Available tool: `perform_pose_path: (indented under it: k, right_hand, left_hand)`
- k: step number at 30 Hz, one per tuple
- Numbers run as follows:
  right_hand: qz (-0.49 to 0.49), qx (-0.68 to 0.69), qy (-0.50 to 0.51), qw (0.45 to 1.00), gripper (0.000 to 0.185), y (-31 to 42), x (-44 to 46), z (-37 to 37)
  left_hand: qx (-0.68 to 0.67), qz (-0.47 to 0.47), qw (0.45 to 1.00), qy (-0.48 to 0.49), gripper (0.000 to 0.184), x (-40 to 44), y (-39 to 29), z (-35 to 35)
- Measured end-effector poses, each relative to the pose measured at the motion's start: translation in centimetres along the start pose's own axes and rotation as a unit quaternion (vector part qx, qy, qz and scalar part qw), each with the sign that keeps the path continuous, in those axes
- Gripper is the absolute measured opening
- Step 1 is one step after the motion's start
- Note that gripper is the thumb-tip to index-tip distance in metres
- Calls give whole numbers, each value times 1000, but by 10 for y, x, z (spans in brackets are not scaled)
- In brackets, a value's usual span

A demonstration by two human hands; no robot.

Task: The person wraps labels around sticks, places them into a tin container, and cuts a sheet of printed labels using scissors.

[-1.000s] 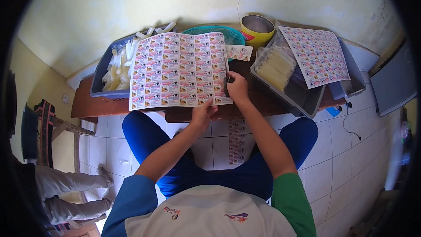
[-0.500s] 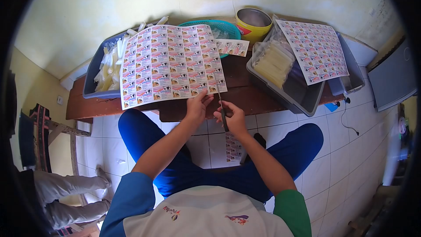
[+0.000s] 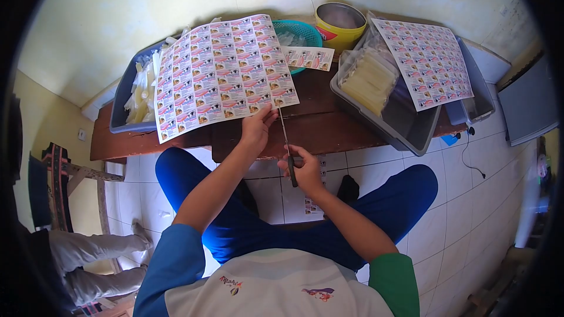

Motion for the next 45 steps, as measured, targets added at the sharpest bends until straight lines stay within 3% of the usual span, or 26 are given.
perform_pose_path:
  k: [20,45]
  right_hand:
    - [-28,2,19,999,53,-9,6,-1]
    - [8,24,17,1000,48,-8,26,-9]
  left_hand:
    - [-1,14,1000,-1,20,10,-3,1]
    - [23,18,1000,13,20,4,-2,5]
Point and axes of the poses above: each hand's wrist, its own x-axis towards the middle knuckle, its own z-axis out of the back of the hand, y = z × x, the point moved 3 cm from there along x, towards the middle knuckle, and after that the axes turned 1 degree about z, right-handed, at the moved point
